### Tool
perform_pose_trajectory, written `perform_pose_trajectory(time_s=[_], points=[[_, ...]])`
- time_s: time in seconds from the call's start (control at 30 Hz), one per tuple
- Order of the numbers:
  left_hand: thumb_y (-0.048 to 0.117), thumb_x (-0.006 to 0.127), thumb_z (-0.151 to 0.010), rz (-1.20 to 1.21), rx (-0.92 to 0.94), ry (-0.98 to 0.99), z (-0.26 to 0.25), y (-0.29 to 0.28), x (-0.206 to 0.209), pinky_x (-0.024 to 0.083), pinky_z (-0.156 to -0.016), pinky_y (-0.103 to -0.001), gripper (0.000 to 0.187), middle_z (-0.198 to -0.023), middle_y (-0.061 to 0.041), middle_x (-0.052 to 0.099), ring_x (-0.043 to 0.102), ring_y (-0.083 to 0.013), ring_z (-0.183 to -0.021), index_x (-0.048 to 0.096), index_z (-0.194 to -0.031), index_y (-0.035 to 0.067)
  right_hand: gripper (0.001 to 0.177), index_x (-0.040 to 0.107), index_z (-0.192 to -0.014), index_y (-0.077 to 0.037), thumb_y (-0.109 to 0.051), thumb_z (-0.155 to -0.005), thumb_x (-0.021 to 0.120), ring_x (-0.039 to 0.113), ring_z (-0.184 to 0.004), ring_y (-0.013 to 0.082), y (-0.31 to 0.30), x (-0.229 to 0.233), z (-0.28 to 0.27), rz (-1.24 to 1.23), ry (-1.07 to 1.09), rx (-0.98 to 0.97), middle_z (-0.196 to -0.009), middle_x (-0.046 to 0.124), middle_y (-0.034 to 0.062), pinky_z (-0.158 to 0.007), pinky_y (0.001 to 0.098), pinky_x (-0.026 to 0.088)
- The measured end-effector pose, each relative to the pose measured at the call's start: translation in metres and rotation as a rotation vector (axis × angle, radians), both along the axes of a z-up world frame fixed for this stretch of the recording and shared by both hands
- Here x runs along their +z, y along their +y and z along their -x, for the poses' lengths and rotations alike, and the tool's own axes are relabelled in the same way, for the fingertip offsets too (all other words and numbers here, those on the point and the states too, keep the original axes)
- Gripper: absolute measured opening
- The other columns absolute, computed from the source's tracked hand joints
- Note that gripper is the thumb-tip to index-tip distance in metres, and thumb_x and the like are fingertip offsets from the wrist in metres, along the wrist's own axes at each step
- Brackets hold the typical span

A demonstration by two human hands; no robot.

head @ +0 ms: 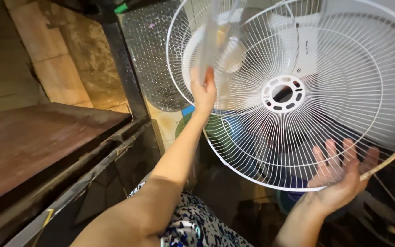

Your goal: The person is washing and rinsing various parts of electric fans, including grilles and blades, in a bathroom.

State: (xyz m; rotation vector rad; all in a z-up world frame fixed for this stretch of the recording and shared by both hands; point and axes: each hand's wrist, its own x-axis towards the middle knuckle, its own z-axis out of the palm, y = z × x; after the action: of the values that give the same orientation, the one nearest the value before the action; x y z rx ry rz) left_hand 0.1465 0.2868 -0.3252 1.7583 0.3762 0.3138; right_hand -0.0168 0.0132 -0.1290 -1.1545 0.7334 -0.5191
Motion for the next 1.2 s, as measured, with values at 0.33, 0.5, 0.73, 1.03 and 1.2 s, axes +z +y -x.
perform_pose_trajectory(time_s=[0.33,0.5,0.73,1.03,1.2], points=[[0.004,0.059,-0.102,-0.284,-0.068,-0.131,-0.004,0.035,0.018,0.051,-0.081,-0.044,0.026,-0.105,-0.02,0.058,0.061,-0.0363,-0.093,0.057,-0.127,-0.002,0.062,0.032,-0.168,-0.014,-0.018,-0.111,0.055,0.067,-0.124,0.0416,-0.014,-0.017,-0.008,-0.024,0.052,0.069,-0.146,0.059,0.0216,-0.098,0.0594,0.061],[0.011,0.058,-0.102,-0.051,0.1,-0.05,-0.01,0.053,0.029,0.054,-0.076,-0.039,0.016,-0.095,-0.015,0.065,0.067,-0.0294,-0.084,0.061,-0.109,-0.003,0.061,0.029,-0.168,-0.016,-0.025,-0.115,0.057,0.07,-0.116,0.0393,-0.023,-0.02,-0.007,-0.053,0.087,0.095,-0.139,0.063,0.02,-0.094,0.0578,0.063],[0.013,0.06,-0.107,-0.092,0.154,-0.087,-0.015,0.067,0.022,0.056,-0.077,-0.037,0.017,-0.097,-0.017,0.068,0.069,-0.0262,-0.084,0.065,-0.109,-0.003,0.075,0.026,-0.169,-0.009,-0.016,-0.113,0.074,0.07,-0.114,0.0392,-0.012,-0.046,-0.026,0.128,0.181,0.038,-0.142,0.064,0.0246,-0.09,0.0509,0.063],[0.018,0.055,-0.104,0.901,0.26,0.044,-0.008,0.078,0.04,0.062,-0.076,-0.04,0.039,-0.109,-0.019,0.067,0.068,-0.0249,-0.079,0.049,-0.131,-0.009,0.069,0.036,-0.159,-0.024,-0.025,-0.098,0.068,0.062,-0.122,0.0358,0.026,-0.166,-0.074,-0.158,0.142,-0.036,-0.14,0.059,0.0141,-0.1,0.0568,0.055],[0.019,0.058,-0.101,1.189,0.208,0.392,-0.005,0.075,-0.002,0.062,-0.078,-0.041,0.044,-0.107,-0.018,0.065,0.068,-0.0254,-0.083,0.044,-0.137,-0.003,0.061,0.038,-0.152,-0.024,-0.032,-0.096,0.059,0.065,-0.122,0.035,0.058,-0.219,-0.111,-0.505,-0.035,-0.068,-0.137,0.061,0.0113,-0.1,0.0533,0.055]])
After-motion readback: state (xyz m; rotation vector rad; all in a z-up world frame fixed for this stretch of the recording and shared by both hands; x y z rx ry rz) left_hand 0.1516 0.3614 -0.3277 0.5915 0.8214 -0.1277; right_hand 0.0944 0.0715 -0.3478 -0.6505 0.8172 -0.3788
